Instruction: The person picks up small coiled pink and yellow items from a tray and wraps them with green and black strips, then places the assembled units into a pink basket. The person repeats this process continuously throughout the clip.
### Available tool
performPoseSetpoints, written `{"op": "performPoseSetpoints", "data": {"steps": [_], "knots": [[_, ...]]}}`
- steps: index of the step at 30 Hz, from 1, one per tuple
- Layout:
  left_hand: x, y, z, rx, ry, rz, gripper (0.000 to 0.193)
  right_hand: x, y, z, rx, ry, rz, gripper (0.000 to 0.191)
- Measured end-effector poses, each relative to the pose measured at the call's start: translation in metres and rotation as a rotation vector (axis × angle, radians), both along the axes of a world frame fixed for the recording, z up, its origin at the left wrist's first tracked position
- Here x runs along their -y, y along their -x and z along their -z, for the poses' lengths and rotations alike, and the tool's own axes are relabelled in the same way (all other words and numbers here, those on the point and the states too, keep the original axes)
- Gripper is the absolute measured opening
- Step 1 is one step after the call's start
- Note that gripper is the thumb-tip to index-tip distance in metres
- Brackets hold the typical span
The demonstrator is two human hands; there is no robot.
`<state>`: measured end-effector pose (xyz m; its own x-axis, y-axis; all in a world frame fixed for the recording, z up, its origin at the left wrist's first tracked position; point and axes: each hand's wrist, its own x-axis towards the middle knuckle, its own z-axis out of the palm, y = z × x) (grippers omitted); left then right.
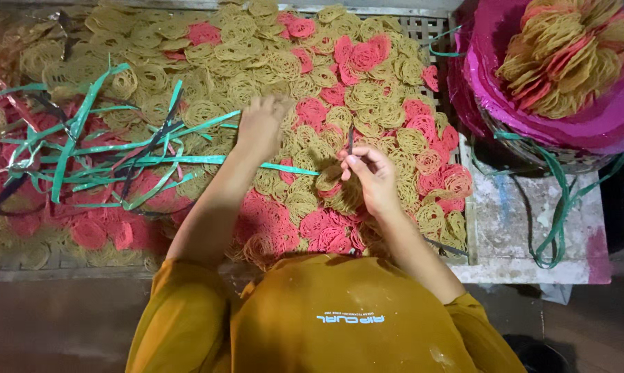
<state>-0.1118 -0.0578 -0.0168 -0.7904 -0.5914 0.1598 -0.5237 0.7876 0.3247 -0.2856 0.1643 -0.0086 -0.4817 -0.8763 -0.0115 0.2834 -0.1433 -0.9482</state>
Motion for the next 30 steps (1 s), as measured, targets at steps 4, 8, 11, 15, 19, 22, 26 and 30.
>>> {"op": "performPoseSetpoints", "data": {"steps": [4,8,11,15,19,22,26,30], "knots": [[0.007,-0.002,0.0,-0.401,-0.446,-0.183,0.043,0.003,-0.005,0.002,-0.038,-0.01,-0.042,0.011],[-0.008,-0.008,-0.006,-0.557,-0.803,-0.357,0.017,0.007,-0.014,-0.005,-0.432,-0.142,-0.013,0.01],[-0.037,-0.008,-0.01,-0.512,-0.922,-0.396,0.026,0.014,-0.024,-0.015,-0.616,-0.23,0.061,0.011],[-0.069,-0.002,-0.013,-0.768,-0.935,-0.162,0.024,0.02,-0.033,-0.032,-0.854,-0.121,0.135,0.008],[-0.081,0.001,-0.01,-0.829,-1.086,-0.165,0.03,0.021,-0.039,-0.043,-0.94,-0.149,0.182,0.007],[-0.085,0.001,-0.009,-0.787,-1.078,-0.173,0.032,0.02,-0.041,-0.046,-0.922,-0.184,0.2,0.007],[-0.095,0.002,-0.017,-0.771,-1.018,-0.205,0.037,0.02,-0.041,-0.045,-0.922,-0.154,0.235,0.007],[-0.107,0.0,-0.03,-0.623,-0.882,-0.2,0.036,0.019,-0.039,-0.04,-0.924,-0.204,0.225,0.008]]}}
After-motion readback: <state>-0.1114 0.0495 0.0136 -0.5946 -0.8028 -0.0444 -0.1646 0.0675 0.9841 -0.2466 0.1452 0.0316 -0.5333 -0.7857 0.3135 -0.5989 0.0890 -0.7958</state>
